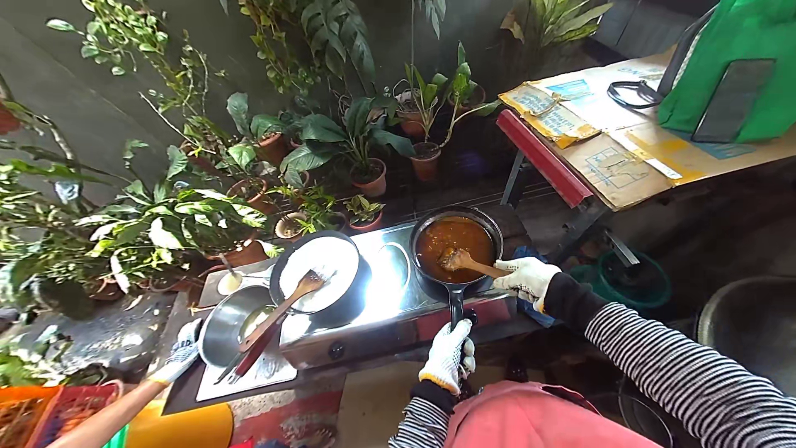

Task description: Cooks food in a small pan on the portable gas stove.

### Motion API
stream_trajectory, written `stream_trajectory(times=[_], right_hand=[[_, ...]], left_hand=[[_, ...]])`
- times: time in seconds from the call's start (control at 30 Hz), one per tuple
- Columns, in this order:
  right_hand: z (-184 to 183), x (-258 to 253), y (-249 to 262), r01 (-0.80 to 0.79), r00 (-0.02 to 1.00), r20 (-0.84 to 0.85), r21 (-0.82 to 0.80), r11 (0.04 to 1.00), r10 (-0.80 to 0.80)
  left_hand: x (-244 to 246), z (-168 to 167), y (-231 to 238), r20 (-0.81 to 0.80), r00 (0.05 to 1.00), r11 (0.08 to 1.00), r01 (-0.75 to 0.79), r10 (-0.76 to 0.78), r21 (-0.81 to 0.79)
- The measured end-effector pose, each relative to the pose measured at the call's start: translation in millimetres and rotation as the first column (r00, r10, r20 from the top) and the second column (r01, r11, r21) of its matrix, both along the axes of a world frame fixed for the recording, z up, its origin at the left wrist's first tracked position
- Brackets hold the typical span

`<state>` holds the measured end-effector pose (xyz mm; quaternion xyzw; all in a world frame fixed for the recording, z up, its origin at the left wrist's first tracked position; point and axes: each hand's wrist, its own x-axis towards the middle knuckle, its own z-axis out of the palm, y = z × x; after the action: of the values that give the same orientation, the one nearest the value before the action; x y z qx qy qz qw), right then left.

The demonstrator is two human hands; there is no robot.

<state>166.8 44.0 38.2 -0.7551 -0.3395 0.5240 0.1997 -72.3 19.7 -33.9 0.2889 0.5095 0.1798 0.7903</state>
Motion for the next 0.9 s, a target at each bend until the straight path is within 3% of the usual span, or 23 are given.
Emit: stream_trajectory(times=[0.07,0.13,0.23,0.5,0.63,0.73,0.9], right_hand=[[3,2,-1,-0.280,0.919,0.270,-0.068,0.958,0.288],[7,-4,1,-0.495,0.719,0.469,-0.173,0.851,0.513],[4,-19,-1,-0.542,0.582,0.573,-0.257,0.800,0.577],[33,0,-5,-0.493,0.524,0.593,-0.374,0.786,0.611],[4,-11,27,-0.434,0.592,0.623,-0.289,0.853,0.512],[-3,-26,26,-0.506,0.571,0.592,-0.292,0.812,0.569],[50,-8,0,-0.524,0.490,0.580,-0.400,0.751,0.651]], left_hand=[[0,0,0,0.004,1.000,1.000,-0.006,0.006,-0.005],[0,1,0,0.000,1.000,1.000,-0.006,0.006,-0.009],[0,2,0,-0.005,1.000,1.000,-0.006,0.006,-0.012],[1,2,0,-0.009,1.000,1.000,-0.011,0.011,-0.022],[1,2,1,-0.036,0.999,1.000,0.009,-0.009,0.001],[1,3,1,-0.027,1.000,1.000,0.006,-0.006,-0.001],[1,4,1,-0.015,1.000,1.000,-0.011,0.010,-0.012]])
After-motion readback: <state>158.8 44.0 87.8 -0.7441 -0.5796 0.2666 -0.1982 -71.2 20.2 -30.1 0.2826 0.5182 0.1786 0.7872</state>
